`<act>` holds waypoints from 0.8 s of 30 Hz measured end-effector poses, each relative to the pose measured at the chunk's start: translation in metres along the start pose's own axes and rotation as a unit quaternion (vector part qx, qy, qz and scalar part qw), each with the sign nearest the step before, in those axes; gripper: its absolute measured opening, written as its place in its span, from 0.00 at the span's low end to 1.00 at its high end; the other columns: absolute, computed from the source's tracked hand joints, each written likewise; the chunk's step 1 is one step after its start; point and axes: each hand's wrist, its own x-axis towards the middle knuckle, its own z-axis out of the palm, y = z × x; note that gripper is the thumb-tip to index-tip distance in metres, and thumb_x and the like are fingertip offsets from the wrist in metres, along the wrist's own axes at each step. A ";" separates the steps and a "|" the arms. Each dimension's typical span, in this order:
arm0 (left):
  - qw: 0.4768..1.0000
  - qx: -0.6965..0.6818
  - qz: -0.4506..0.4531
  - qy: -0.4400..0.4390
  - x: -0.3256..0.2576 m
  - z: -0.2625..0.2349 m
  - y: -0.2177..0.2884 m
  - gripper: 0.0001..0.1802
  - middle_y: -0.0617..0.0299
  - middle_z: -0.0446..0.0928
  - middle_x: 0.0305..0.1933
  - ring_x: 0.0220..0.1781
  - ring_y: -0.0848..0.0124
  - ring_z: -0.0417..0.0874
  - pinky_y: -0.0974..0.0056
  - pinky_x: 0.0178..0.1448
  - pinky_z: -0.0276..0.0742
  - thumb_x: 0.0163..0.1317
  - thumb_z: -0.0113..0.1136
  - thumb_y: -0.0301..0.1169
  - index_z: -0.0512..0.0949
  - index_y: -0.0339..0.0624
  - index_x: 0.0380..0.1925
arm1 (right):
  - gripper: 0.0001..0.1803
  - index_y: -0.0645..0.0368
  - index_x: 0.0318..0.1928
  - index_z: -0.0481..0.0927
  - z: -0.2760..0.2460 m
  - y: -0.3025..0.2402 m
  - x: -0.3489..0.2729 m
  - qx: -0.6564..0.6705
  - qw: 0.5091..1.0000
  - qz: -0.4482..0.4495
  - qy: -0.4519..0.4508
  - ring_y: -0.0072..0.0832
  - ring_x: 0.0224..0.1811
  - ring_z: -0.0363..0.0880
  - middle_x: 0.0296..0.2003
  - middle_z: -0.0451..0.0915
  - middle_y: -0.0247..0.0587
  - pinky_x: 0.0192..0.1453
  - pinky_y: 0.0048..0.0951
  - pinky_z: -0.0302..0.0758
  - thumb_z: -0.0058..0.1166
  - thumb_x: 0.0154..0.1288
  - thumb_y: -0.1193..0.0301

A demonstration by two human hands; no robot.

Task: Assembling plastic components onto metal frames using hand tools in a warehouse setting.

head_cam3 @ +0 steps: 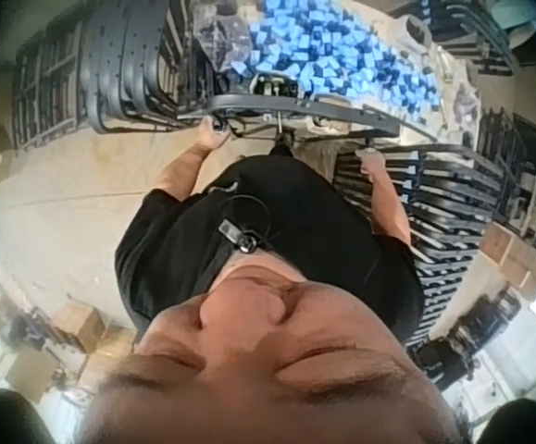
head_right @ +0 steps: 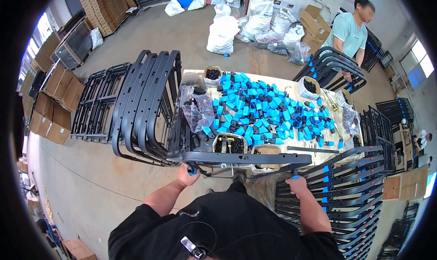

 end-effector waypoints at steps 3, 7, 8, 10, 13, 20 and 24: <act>1.000 0.005 0.022 -0.011 0.010 0.006 0.001 0.21 0.44 0.81 0.41 0.45 0.43 0.83 0.48 0.52 0.80 0.48 0.71 0.36 0.78 0.41 0.42 | 0.10 0.55 0.30 0.77 0.005 0.007 0.005 -0.010 0.998 -0.031 0.049 0.26 0.16 0.68 0.20 0.71 0.31 0.19 0.34 0.68 0.69 0.58 0.70; 0.999 0.026 -0.012 0.016 0.003 0.012 -0.003 0.16 0.46 0.83 0.38 0.43 0.46 0.84 0.51 0.49 0.81 0.49 0.72 0.36 0.81 0.41 0.35 | 0.15 0.59 0.39 0.79 0.011 0.028 0.023 0.005 0.992 -0.113 0.060 0.29 0.22 0.74 0.25 0.76 0.36 0.25 0.37 0.74 0.70 0.55 0.68; 1.000 0.014 -0.020 0.019 0.002 0.009 0.003 0.15 0.48 0.84 0.38 0.43 0.47 0.85 0.51 0.49 0.82 0.49 0.72 0.37 0.82 0.41 0.34 | 0.18 0.60 0.44 0.79 0.017 0.033 0.026 -0.016 0.977 -0.174 0.120 0.32 0.29 0.77 0.29 0.79 0.38 0.34 0.38 0.75 0.70 0.54 0.68; 0.998 0.012 -0.063 -0.008 -0.001 0.007 0.003 0.16 0.51 0.85 0.37 0.41 0.53 0.87 0.54 0.47 0.82 0.50 0.73 0.39 0.83 0.42 0.35 | 0.30 0.63 0.57 0.77 0.027 0.035 0.028 -0.037 0.949 -0.249 0.189 0.36 0.41 0.82 0.40 0.83 0.42 0.49 0.38 0.78 0.71 0.53 0.68; 0.995 0.018 -0.094 -0.042 0.003 0.008 0.021 0.17 0.51 0.85 0.35 0.37 0.55 0.87 0.56 0.46 0.82 0.50 0.74 0.40 0.83 0.42 0.35 | 0.31 0.65 0.59 0.75 0.054 0.081 0.087 0.116 0.922 -0.289 0.228 0.32 0.46 0.82 0.45 0.84 0.43 0.56 0.35 0.77 0.70 0.55 0.70; 0.971 0.071 -0.223 -0.052 -0.007 0.014 -0.017 0.24 0.60 0.84 0.33 0.34 0.69 0.84 0.60 0.45 0.81 0.51 0.79 0.45 0.82 0.39 0.37 | 0.30 0.61 0.57 0.77 0.047 0.069 0.117 0.046 0.950 -0.302 0.059 0.34 0.51 0.83 0.49 0.85 0.47 0.60 0.38 0.78 0.73 0.56 0.66; 0.973 0.047 -0.212 -0.081 0.001 0.008 0.023 0.28 0.59 0.82 0.52 0.53 0.72 0.82 0.64 0.60 0.76 0.57 0.76 0.39 0.77 0.37 0.53 | 0.34 0.58 0.64 0.74 0.046 0.066 0.107 0.069 0.948 -0.308 0.038 0.37 0.55 0.82 0.50 0.84 0.49 0.62 0.37 0.77 0.68 0.55 0.72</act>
